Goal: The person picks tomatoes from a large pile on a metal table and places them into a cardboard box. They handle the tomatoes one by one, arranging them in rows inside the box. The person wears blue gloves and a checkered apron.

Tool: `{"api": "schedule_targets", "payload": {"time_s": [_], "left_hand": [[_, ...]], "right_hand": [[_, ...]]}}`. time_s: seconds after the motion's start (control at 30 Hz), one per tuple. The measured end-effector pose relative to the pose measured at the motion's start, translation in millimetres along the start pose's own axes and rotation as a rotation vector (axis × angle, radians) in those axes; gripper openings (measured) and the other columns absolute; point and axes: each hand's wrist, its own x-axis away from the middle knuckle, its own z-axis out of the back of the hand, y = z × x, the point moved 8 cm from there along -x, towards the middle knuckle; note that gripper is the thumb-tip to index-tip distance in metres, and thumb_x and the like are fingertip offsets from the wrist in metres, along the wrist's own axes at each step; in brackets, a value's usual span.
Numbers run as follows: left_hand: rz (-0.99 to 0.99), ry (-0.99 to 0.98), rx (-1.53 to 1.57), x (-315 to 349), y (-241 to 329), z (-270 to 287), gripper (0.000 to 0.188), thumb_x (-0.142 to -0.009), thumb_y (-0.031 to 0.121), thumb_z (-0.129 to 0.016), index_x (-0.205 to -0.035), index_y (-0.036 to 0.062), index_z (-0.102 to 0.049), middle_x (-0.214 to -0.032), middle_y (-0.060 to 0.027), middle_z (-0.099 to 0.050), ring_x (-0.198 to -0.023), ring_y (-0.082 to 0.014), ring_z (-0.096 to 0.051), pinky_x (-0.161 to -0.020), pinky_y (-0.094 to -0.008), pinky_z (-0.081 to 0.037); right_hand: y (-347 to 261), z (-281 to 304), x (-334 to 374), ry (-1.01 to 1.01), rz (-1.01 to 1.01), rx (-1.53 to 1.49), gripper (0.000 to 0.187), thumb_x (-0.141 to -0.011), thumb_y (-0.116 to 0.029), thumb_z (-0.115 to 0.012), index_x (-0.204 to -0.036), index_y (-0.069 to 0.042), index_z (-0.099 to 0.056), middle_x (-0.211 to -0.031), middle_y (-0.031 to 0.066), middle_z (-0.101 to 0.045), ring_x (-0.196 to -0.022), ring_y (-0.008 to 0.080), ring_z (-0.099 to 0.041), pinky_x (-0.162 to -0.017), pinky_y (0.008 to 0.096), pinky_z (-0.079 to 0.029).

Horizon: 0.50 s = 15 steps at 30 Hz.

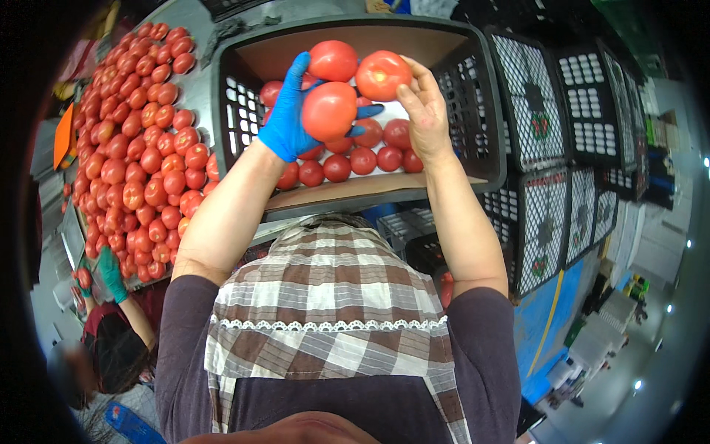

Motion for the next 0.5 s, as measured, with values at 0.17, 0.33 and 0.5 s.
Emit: {"api": "schedule_targets", "payload": {"time_s": [0.17,0.33,0.5], "left_hand": [[-0.212,-0.15,-0.024,2,15,-5,0.082,-0.082,0.062,-0.073,-0.141,0.0108,-0.05,-0.14,-0.0151,-0.058,-0.125,-0.034,-0.059,-0.104,-0.0566,-0.049],[-0.229,-0.253,0.407,28,41,-24,0.091,-0.079,0.077,-0.064,-0.14,0.0105,-0.05,-0.143,-0.0225,-0.054,-0.123,-0.0475,-0.057,-0.096,-0.0659,-0.05],[-0.573,-0.225,0.362,118,172,30,0.091,-0.084,0.079,-0.05,-0.137,0.0057,-0.05,-0.129,-0.0287,-0.059,-0.108,-0.0552,-0.063,-0.087,-0.0603,-0.057]], "right_hand": [[15,-4,-3,-0.107,0.09,0.455,0.044,-0.102,-0.011,-0.058,-0.144,0.001,-0.052,-0.137,0.0108,-0.061,-0.125,0.0199,-0.058,-0.108,0.0334,-0.043],[30,1,-10,-0.204,0.183,0.341,0.052,-0.108,-0.029,-0.052,-0.151,-0.002,-0.042,-0.14,0.0099,-0.055,-0.113,0.0156,-0.06,-0.082,0.0265,-0.049],[64,25,-16,-0.107,-0.149,0.594,0.033,-0.106,-0.02,-0.053,-0.135,-0.003,-0.059,-0.122,0.0088,-0.066,-0.094,0.012,-0.062,-0.07,0.023,-0.047]]}}
